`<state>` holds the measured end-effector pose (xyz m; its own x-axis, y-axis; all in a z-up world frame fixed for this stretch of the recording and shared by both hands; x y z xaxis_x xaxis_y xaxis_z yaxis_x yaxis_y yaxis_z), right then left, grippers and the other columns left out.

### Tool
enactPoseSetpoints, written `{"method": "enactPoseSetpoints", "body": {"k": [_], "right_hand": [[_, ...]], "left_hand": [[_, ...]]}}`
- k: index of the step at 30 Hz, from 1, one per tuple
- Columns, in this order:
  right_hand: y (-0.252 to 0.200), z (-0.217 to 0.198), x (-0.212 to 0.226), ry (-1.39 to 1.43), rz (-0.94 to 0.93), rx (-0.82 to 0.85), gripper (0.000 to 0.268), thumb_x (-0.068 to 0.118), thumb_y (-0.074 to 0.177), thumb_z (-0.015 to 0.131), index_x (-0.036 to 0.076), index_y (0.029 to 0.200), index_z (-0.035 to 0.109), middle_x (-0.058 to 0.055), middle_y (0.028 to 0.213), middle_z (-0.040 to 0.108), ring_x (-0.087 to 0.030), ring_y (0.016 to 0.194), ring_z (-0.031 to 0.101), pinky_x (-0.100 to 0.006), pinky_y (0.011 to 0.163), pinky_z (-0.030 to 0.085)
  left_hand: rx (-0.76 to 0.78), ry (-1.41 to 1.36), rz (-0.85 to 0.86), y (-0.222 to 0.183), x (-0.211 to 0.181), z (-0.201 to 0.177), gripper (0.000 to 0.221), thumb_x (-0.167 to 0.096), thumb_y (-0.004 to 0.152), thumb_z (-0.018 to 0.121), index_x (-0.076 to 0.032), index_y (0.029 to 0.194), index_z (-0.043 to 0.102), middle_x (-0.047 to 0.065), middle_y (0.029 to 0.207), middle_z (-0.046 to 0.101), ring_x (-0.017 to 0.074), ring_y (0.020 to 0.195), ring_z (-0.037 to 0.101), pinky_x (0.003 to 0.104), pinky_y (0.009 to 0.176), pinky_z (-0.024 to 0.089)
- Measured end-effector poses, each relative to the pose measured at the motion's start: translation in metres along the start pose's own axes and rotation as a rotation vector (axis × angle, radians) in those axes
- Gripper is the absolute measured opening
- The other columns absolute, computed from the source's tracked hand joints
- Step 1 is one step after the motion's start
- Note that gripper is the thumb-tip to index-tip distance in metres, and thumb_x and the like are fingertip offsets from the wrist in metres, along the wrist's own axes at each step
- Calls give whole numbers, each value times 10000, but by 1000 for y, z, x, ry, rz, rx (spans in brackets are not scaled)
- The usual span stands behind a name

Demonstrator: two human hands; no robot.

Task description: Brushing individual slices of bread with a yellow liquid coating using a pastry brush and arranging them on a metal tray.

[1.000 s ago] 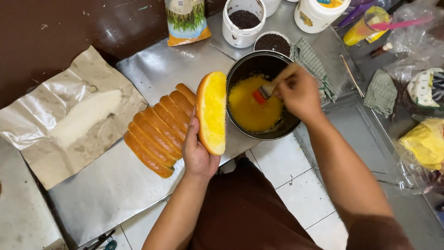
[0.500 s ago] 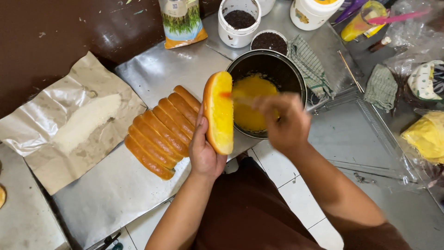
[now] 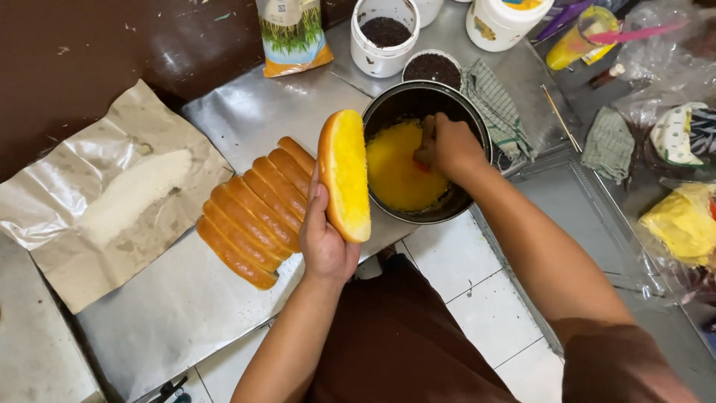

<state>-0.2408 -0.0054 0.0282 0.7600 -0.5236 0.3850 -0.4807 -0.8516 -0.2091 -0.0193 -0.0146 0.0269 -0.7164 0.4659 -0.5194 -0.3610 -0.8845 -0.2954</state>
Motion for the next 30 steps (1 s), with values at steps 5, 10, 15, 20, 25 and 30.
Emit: {"method": "enactPoseSetpoints", "body": {"k": [5, 10, 15, 20, 25, 30], "right_hand": [[-4, 9, -26, 212, -9, -120, 117, 216, 842, 628, 124, 910, 605, -124, 816, 682, -331, 769, 670, -436, 642, 529], [-54, -12, 3, 1345, -23, -307, 82, -12, 914, 525, -38, 987, 498, -161, 782, 631, -222, 602, 666, -342, 572, 609], [-77, -6, 29, 1462, -134, -170, 128, -44, 855, 571, -95, 945, 496, -243, 769, 629, -291, 586, 663, -401, 540, 594], [-99, -10, 40, 935, -504, -502, 160, -58, 915, 542, -54, 1038, 438, -226, 873, 649, -258, 641, 678, -332, 536, 571], [-140, -15, 51, 828, -864, -385, 107, -21, 771, 650, 3, 861, 597, -180, 828, 704, -335, 733, 710, -403, 638, 590], [-94, -13, 50, 936, -560, -442, 81, -13, 868, 612, 18, 889, 541, -131, 762, 655, -244, 630, 665, -333, 587, 549]], "left_hand": [[-34, -31, 12, 7, 2, -4, 549, -289, 911, 479, -132, 1426, 373, 140, 1267, 561, 258, 1071, 595, 384, 931, 486], [33, -20, 38, 14, 5, 1, 547, -282, 930, 452, -123, 1442, 344, 148, 1309, 524, 251, 1146, 553, 372, 987, 447], [63, -10, 54, 14, 11, 12, 548, -262, 935, 442, -112, 1449, 325, 169, 1373, 465, 280, 1239, 471, 426, 1057, 370], [72, -31, 14, 16, 13, -1, 540, -264, 936, 449, -120, 1445, 341, 164, 1324, 514, 267, 1176, 536, 385, 1001, 429], [73, -76, 16, 18, -3, -2, 518, -278, 949, 428, -118, 1436, 360, 152, 1306, 532, 268, 1152, 558, 379, 976, 456], [137, -79, -57, 0, -2, 6, 532, -306, 943, 444, -137, 1441, 360, 143, 1291, 549, 248, 1154, 557, 363, 983, 452]]}}
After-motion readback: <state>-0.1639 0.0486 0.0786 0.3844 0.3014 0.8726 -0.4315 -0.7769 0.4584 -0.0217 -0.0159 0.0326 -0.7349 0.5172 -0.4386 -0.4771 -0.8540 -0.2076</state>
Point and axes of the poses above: each hand's wrist, its own y-axis towards the middle knuckle, its own z-axis out of the palm, x = y × z, the point moved 1 cm from there along y, towards the middle knuckle
